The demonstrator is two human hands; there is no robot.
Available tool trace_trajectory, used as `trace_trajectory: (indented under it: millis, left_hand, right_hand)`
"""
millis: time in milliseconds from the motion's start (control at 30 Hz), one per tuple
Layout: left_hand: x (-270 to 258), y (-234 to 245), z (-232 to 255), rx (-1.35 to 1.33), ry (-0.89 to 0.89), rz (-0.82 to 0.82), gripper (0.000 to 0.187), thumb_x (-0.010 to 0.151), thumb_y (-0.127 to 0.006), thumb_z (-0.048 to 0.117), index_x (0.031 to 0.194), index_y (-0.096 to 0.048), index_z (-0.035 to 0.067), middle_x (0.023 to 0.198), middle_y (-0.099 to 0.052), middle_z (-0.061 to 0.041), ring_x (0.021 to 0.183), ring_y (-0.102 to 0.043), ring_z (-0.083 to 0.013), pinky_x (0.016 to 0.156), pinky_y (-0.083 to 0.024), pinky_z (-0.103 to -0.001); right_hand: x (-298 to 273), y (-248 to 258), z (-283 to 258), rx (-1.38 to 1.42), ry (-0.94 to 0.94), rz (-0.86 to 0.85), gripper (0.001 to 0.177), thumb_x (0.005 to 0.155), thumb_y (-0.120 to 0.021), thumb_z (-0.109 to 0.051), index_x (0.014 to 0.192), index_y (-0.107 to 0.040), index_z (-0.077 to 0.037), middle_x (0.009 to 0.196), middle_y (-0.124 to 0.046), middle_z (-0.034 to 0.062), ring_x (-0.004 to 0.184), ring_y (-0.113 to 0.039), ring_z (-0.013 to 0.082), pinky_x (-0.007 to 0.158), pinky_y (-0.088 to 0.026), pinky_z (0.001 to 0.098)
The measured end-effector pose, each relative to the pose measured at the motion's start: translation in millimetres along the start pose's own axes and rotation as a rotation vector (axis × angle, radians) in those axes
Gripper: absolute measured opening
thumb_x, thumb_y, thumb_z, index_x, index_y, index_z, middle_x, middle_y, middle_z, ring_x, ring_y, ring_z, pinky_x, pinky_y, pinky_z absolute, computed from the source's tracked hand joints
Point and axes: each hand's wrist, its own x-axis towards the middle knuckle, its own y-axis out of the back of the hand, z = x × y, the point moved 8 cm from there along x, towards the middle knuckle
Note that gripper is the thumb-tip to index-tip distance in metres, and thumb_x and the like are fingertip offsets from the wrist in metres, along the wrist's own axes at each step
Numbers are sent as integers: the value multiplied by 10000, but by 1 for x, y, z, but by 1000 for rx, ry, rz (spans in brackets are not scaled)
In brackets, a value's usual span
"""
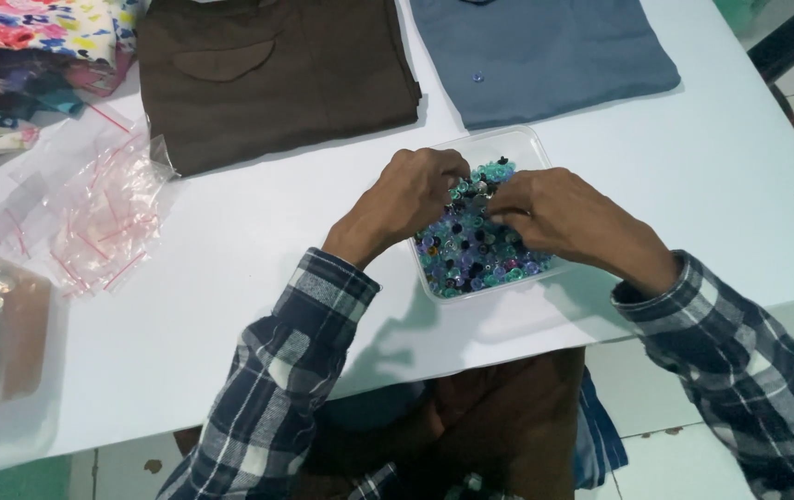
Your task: Sorting small buttons and metal fasteners from containers and placing them into small plastic bags.
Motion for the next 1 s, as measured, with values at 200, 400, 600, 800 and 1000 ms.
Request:
trace_trajectory:
  millis: [200, 400, 600, 800, 1000]
  left_hand:
    - [10, -19, -27, 23, -123, 273, 326, 906, -571, -39, 1203, -634, 81, 1036, -692, -122, 814, -735, -225, 740, -610, -308]
    - [-16, -5, -15, -192, -204, 432, 448, 909, -496, -121, 1306, -562, 76, 1241, -626, -171, 810, -724, -183, 719, -597, -283]
    - [-19, -4, -13, -206, -218, 496, 401, 966, -388, -82, 1293, -561, 73, 1209, -620, -165, 758, -712, -154, 678, -599, -262]
    - [-14, -11, -20, -126, -216, 508, 387, 1022, -302, -9, 1289, -560, 99, 1226, -604, -137, 787, -714, -168, 716, -599, -279]
    - [-21, -8, -12, -85, -243, 510, 400, 1080, -201, 131, 1307, -529, 96, 1256, -566, -165, 839, -708, -215, 768, -608, -334]
  right_hand:
    - [-9, -34, -32, -25, 105, -420, 327, 922, -553, -21, 1178, -750, -70, 1075, -765, 208, 774, -748, 330, 659, -535, 374]
    - [26, -28, -7, -167, 104, -193, 390, 915, -535, 46, 1229, -714, -101, 1039, -749, 160, 698, -724, 251, 591, -520, 301]
    - [-6, -1, -19, -27, -46, -338, 399, 935, -522, -4, 1226, -741, -166, 1085, -774, 153, 673, -704, 233, 660, -561, 311]
    - [1, -43, -11, -166, 138, -450, 474, 861, -548, 39, 1202, -758, -214, 1099, -778, 98, 725, -758, 279, 588, -544, 339]
    - [6, -10, -21, -29, 82, -312, 492, 873, -524, 71, 1261, -724, -156, 1152, -752, 167, 809, -757, 316, 677, -582, 357]
